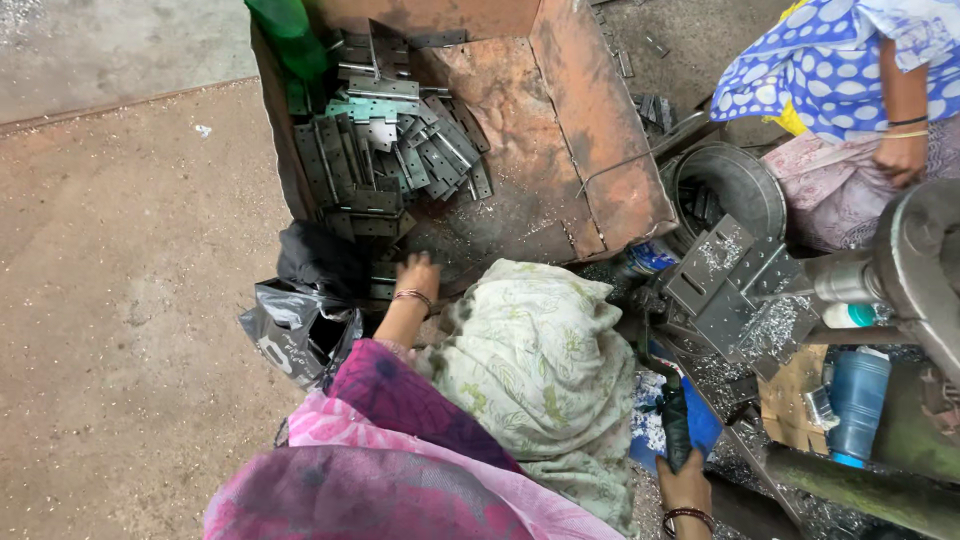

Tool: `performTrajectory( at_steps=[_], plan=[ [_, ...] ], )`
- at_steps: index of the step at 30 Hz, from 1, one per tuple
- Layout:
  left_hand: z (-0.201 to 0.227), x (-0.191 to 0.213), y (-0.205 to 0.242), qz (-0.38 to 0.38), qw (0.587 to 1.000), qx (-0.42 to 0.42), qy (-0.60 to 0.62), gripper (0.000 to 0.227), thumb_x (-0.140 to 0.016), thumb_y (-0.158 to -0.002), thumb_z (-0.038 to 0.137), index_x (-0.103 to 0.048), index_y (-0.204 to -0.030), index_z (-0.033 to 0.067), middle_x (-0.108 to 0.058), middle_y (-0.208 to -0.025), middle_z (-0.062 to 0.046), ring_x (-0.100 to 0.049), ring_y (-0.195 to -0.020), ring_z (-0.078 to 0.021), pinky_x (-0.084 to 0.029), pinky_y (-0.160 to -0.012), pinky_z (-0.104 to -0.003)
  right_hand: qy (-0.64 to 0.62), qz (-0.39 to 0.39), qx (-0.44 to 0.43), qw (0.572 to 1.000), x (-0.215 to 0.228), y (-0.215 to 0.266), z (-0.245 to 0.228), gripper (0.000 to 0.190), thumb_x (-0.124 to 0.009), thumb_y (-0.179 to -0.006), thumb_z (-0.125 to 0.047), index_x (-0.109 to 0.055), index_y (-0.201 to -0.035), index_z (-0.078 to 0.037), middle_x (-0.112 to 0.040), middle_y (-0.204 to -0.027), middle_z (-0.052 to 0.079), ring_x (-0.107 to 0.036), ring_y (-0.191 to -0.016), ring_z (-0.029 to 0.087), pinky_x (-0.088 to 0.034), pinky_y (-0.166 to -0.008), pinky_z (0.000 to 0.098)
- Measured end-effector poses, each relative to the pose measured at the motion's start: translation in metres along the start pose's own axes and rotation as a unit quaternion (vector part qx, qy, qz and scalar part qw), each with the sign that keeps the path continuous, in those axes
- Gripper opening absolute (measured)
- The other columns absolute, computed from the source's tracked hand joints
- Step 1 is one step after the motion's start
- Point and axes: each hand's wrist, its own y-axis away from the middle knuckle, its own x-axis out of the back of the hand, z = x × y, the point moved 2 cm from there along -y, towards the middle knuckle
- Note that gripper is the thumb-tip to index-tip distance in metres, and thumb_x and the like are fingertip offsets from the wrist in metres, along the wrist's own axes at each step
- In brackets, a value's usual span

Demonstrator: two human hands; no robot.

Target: The person operates a manual press machine to shape metal pieces. They repeatedly pick up metal pieces, place them into the press, and remove the processed pieces, placing them into a nearby container.

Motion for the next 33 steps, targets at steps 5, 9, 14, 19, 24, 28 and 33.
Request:
performTrajectory(
  at_steps=[5, 9, 14, 19, 24, 28, 33],
  plan=[
    [-0.046, -0.032, 0.011, 0.005, 1.000, 0.018, 0.003, 0.023, -0.059, -0.096, 0.016, -0.074, -0.113, 0.0203, -0.053, -0.137, -0.008, -0.052, -0.129, -0.0270, -0.047, -0.102, -0.054, -0.001, 0.031, 0.031, 0.999, 0.003, 0.002, -0.004, 0.075, -0.073, -0.084, -0.042, -0.045, -0.144, -0.008, -0.073, -0.108, 0.034, -0.070, -0.105, 0.052, -0.055, -0.093, 0.0535],
    [-0.041, -0.036, -0.008, -0.012, 0.999, 0.028, 0.014, 0.023, -0.060, -0.095, 0.011, -0.074, -0.113, 0.0180, -0.053, -0.135, -0.010, -0.056, -0.124, -0.0276, -0.048, -0.100, -0.052, -0.002, 0.046, 0.044, 0.998, 0.005, 0.004, -0.007, 0.078, -0.073, -0.083, -0.042, -0.044, -0.148, -0.010, -0.073, -0.108, 0.034, -0.069, -0.106, 0.052, -0.054, -0.093, 0.0539],
    [-0.040, -0.035, -0.029, -0.038, 0.998, 0.041, 0.004, 0.024, -0.062, -0.094, 0.010, -0.073, -0.113, 0.0185, -0.054, -0.131, -0.009, -0.057, -0.123, -0.0298, -0.049, -0.099, -0.048, 0.001, 0.045, 0.029, 0.999, 0.004, 0.005, -0.007, 0.075, -0.072, -0.083, -0.043, -0.046, -0.146, -0.011, -0.073, -0.108, 0.033, -0.070, -0.105, 0.051, -0.055, -0.093, 0.0536],
    [-0.044, -0.031, -0.057, -0.041, 0.997, 0.021, 0.063, 0.030, -0.062, -0.092, 0.003, -0.071, -0.117, 0.0178, -0.064, -0.126, -0.011, -0.063, -0.120, -0.0312, -0.049, -0.101, -0.052, 0.007, 0.030, -0.011, 0.999, 0.003, 0.004, -0.008, 0.071, -0.072, -0.083, -0.044, -0.047, -0.142, -0.014, -0.075, -0.107, 0.031, -0.074, -0.103, 0.048, -0.057, -0.093, 0.0529],
    [-0.006, -0.018, -0.092, 0.000, 0.993, -0.052, 0.110, 0.036, -0.064, -0.082, -0.004, -0.069, -0.114, 0.0115, -0.064, -0.123, -0.018, -0.063, -0.116, -0.0374, -0.054, -0.095, -0.048, 0.005, 0.017, -0.019, 1.000, 0.001, 0.003, -0.008, 0.068, -0.073, -0.082, -0.044, -0.049, -0.138, -0.014, -0.077, -0.105, 0.028, -0.076, -0.101, 0.047, -0.058, -0.092, 0.0514],
    [0.050, 0.016, -0.118, 0.150, 0.948, -0.101, 0.263, 0.030, -0.064, -0.075, -0.008, -0.068, -0.102, 0.0038, -0.064, -0.111, -0.024, -0.063, -0.108, -0.0438, -0.054, -0.093, -0.048, -0.014, 0.041, 0.003, 0.999, -0.003, 0.003, -0.007, 0.070, -0.073, -0.082, -0.043, -0.047, -0.140, -0.014, -0.075, -0.106, 0.028, -0.073, -0.102, 0.047, -0.058, -0.091, 0.0521],
    [0.144, 0.085, -0.134, 0.250, 0.865, -0.161, 0.405, 0.031, -0.056, -0.070, -0.015, -0.067, -0.094, 0.0009, -0.064, -0.106, -0.026, -0.063, -0.099, -0.0485, -0.053, -0.085, -0.052, -0.043, 0.052, 0.012, 0.998, -0.011, 0.002, -0.004, 0.067, -0.074, -0.081, -0.040, -0.048, -0.138, -0.015, -0.074, -0.104, 0.029, -0.071, -0.102, 0.048, -0.056, -0.089, 0.0545]
  ],
)
